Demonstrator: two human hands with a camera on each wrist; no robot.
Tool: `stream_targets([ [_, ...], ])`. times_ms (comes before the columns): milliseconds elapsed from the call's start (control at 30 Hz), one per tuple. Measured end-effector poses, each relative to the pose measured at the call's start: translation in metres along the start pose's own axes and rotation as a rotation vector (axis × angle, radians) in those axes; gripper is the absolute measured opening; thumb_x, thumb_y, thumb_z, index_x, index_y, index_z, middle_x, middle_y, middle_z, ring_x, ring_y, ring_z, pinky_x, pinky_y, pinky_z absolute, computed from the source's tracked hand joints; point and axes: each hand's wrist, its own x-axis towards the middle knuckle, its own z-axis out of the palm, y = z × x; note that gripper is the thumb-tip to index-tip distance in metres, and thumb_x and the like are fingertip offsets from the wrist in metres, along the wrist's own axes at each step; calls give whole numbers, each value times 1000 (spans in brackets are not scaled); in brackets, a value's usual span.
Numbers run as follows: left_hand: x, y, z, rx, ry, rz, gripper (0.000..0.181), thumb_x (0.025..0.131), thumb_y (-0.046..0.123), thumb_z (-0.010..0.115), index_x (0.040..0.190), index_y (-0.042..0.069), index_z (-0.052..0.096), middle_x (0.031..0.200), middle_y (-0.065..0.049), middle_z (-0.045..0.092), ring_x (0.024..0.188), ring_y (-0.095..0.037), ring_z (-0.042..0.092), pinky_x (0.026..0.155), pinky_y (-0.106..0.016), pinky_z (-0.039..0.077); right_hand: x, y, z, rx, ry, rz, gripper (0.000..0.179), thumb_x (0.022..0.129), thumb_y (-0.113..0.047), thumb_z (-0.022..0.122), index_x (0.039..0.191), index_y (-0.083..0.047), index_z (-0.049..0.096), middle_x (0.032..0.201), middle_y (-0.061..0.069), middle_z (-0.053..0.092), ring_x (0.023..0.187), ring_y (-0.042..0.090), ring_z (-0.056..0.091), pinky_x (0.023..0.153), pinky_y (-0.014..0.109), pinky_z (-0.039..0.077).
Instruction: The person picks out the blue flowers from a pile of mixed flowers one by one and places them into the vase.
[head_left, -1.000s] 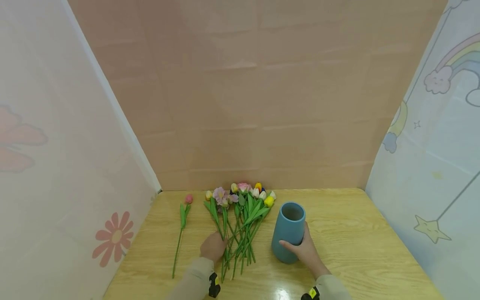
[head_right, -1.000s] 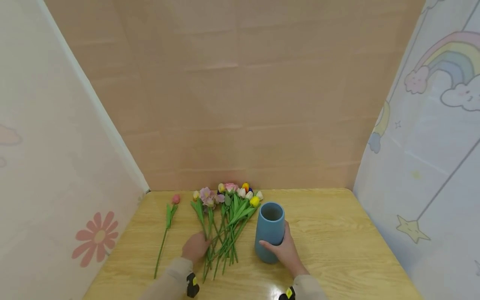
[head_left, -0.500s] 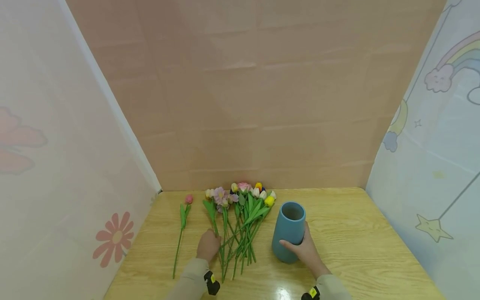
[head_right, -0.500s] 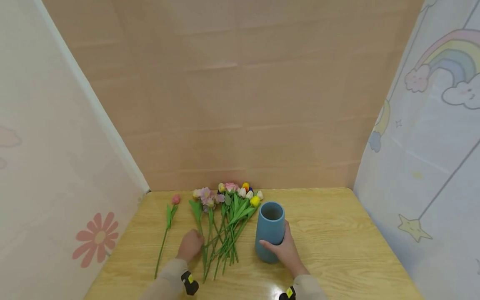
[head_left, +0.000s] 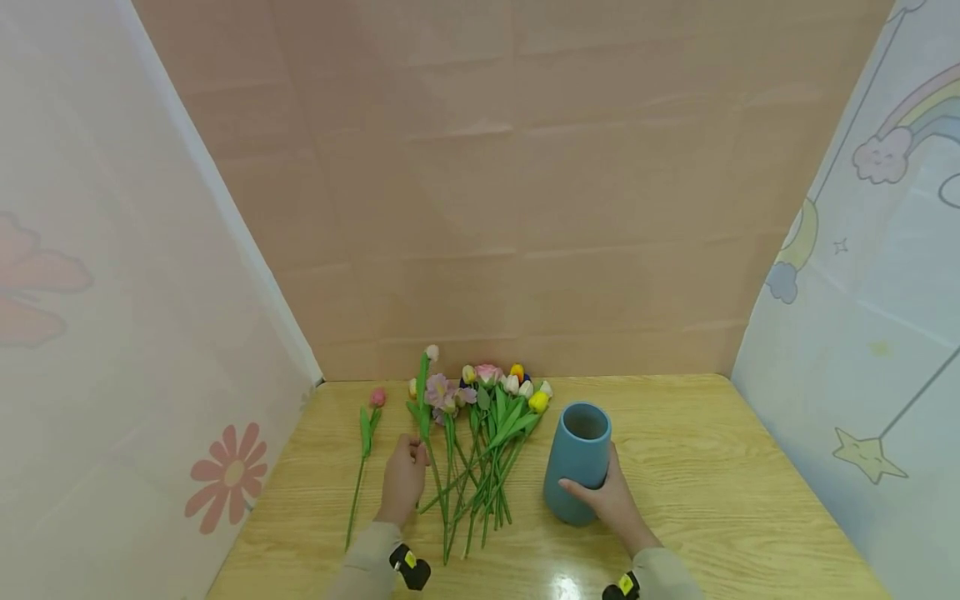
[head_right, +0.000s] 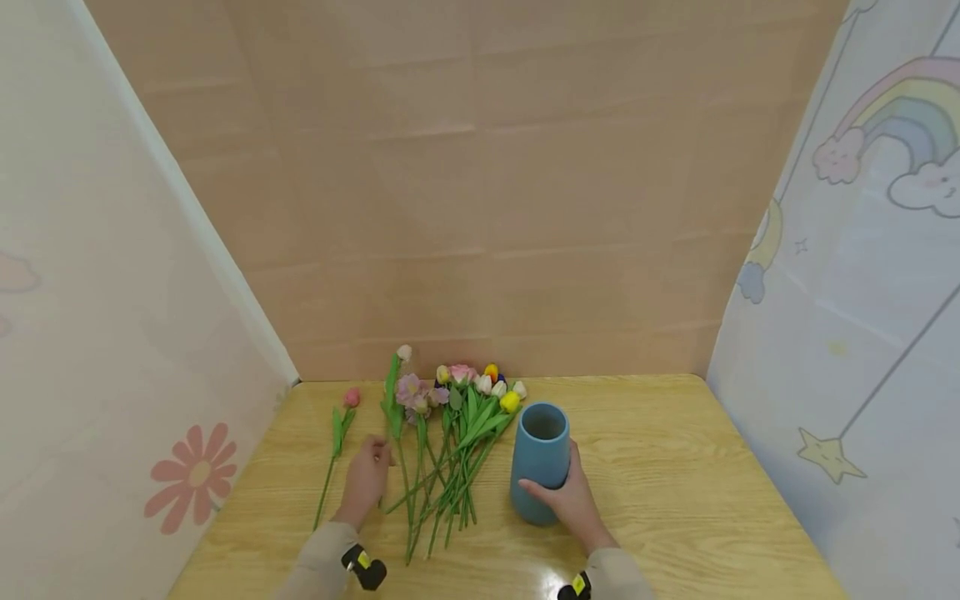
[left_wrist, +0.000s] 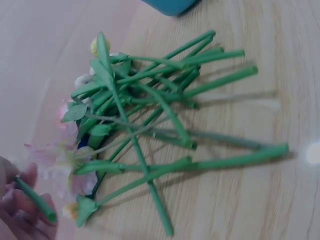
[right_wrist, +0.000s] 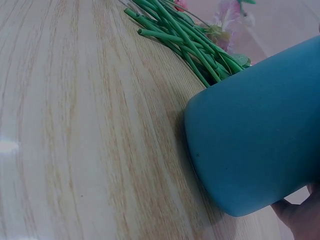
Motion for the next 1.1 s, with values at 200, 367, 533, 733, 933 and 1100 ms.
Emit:
stream_targets([
  [200, 2, -4, -16, 4, 173, 53, 19, 104, 19, 45, 113, 4, 53, 83, -6, 63, 58, -10, 49, 46, -24, 38, 0, 1, 0, -11, 7, -11, 107, 79, -25, 81, 155, -22, 5, 150, 18, 29, 136, 45, 32, 101, 67, 32],
  [367, 7, -22, -30, 21, 354, 56, 24, 104, 22, 45, 114, 3, 55, 83, -8, 65, 62, -12, 52, 49, -25, 39, -1, 1, 1, 0, 9, -21, 104, 79, -22, 81, 154, -19, 8, 149, 20, 30, 135, 45, 33, 100, 67, 32],
  [533, 8, -51, -48, 116, 426, 22, 16, 101, 14, 51, 109, 1, 55, 84, -13, 66, 62, -19, 57, 53, -29, 40, -2, -1, 1, 6, 3, -13, 104, 80, -23, 81, 154, -19, 8, 149, 20, 31, 135, 46, 33, 100, 66, 33],
  [733, 5, -84, -69, 279, 271, -69, 16, 101, 13, 48, 109, -1, 54, 82, -16, 66, 57, -20, 57, 48, -33, 40, -3, 0, 1, -7, -4, -2, 104, 80, -25, 80, 154, -18, 7, 149, 21, 30, 135, 47, 34, 97, 66, 36],
  [933, -4, -102, -82, 370, 54, -117, 20, 101, 11, 46, 110, -5, 52, 73, -13, 64, 52, -17, 53, 45, -32, 40, -3, -1, 1, 4, -6, 0, 102, 80, -24, 80, 153, -20, 9, 149, 19, 31, 135, 45, 34, 98, 65, 36],
  [1100, -6, -111, -84, 418, -50, -156, 20, 99, 10, 48, 106, -7, 55, 75, -13, 63, 56, -17, 54, 49, -33, 43, -4, -3, 1, 20, -8, 7, 102, 81, -24, 80, 153, -23, 8, 150, 18, 30, 136, 44, 34, 98, 64, 36],
])
